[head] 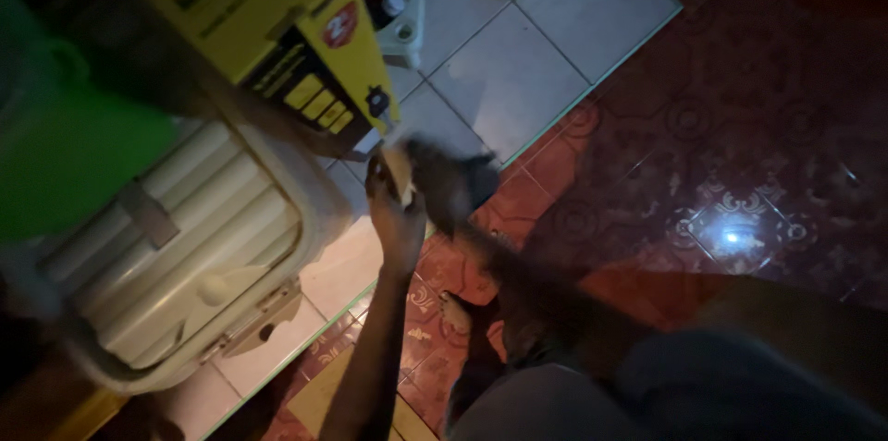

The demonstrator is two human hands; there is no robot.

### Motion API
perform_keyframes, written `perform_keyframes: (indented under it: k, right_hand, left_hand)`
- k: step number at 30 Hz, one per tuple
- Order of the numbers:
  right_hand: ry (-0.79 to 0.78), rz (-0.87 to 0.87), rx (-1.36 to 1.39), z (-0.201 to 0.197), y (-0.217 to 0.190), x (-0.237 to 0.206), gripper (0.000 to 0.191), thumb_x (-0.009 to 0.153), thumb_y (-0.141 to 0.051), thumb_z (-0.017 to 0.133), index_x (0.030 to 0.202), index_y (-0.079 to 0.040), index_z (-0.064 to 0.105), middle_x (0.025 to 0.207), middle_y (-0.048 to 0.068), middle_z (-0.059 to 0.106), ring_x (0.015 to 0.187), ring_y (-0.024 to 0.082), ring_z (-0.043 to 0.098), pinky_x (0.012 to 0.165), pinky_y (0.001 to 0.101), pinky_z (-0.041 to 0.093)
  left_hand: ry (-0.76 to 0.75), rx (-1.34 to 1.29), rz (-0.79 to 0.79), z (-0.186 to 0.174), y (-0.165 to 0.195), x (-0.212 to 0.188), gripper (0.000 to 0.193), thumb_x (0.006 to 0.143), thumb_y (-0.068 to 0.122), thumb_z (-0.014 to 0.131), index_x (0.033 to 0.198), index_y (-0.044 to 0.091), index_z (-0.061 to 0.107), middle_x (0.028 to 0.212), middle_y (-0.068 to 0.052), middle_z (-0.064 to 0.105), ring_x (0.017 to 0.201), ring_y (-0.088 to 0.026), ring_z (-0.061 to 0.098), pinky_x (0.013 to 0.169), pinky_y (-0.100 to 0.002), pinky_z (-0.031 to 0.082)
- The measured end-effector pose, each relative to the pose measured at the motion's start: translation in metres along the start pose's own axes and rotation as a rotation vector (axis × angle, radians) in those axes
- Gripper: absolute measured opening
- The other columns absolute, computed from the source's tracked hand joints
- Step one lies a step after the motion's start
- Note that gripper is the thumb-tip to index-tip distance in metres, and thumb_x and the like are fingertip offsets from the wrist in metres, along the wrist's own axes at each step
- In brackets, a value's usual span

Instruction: The person clears items from a wooden dining table, picking up bottles, boxes, scissors, a container and a cloth. They carry the items to the kitchen sink area, place some in a basin, then wipe the table surface with the cloth.

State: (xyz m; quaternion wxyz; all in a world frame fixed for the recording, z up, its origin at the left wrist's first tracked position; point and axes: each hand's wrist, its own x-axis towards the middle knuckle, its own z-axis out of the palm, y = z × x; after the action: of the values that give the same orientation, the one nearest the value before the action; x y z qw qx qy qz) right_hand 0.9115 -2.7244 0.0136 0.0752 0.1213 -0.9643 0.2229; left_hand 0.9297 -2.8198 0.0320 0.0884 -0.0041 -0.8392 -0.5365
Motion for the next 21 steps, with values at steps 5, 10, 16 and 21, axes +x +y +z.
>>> perform_keyframes:
  k: [5, 10, 16, 21]
  right_hand:
    - [-0.211, -0.258, 0.147, -0.013, -0.018, -0.021, 0.054, 0.086, -0.038, 0.06, 0.133, -0.013, 0.058, 0.137, 0.021, 0.058, 0.123, 0.039, 0.058, 0.102, 0.056, 0.046]
    - [-0.012, -0.22, 0.004, -0.054, 0.055, 0.004, 0.057, 0.081, -0.037, 0.064, 0.132, -0.012, 0.059, 0.136, 0.026, 0.057, 0.124, 0.044, 0.055, 0.102, 0.0597, 0.043]
    - [0.239, -0.004, -0.212, -0.07, 0.114, 0.061, 0.061, 0.075, -0.035, 0.069, 0.131, -0.011, 0.06, 0.136, 0.031, 0.056, 0.125, 0.05, 0.051, 0.103, 0.064, 0.04]
    - [0.062, 0.079, 0.166, -0.022, 0.057, 0.061, 0.069, 0.086, -0.031, 0.063, 0.147, -0.003, 0.051, 0.153, 0.027, 0.044, 0.144, 0.046, 0.035, 0.12, 0.0569, 0.03]
  left_hand:
    - [-0.297, 0.271, 0.127, 0.049, 0.016, 0.057, 0.085, 0.086, 0.009, 0.073, 0.159, 0.007, 0.03, 0.151, -0.03, 0.044, 0.129, -0.05, 0.056, 0.103, -0.05, 0.053]
    - [-0.277, 0.321, 0.1, 0.08, 0.001, 0.11, 0.098, 0.082, 0.004, 0.069, 0.165, 0.004, 0.017, 0.162, -0.045, 0.008, 0.138, -0.056, 0.041, 0.105, -0.049, 0.05]
    - [-0.167, 0.214, 0.083, 0.081, -0.023, 0.106, 0.103, 0.085, 0.009, 0.071, 0.155, -0.017, 0.0, 0.162, -0.045, 0.009, 0.153, -0.05, 0.026, 0.118, -0.041, 0.038]
    - [-0.043, 0.246, 0.155, 0.07, -0.031, 0.101, 0.105, 0.085, 0.005, 0.07, 0.159, -0.015, -0.001, 0.164, -0.041, 0.015, 0.156, -0.049, 0.025, 0.126, -0.044, 0.031]
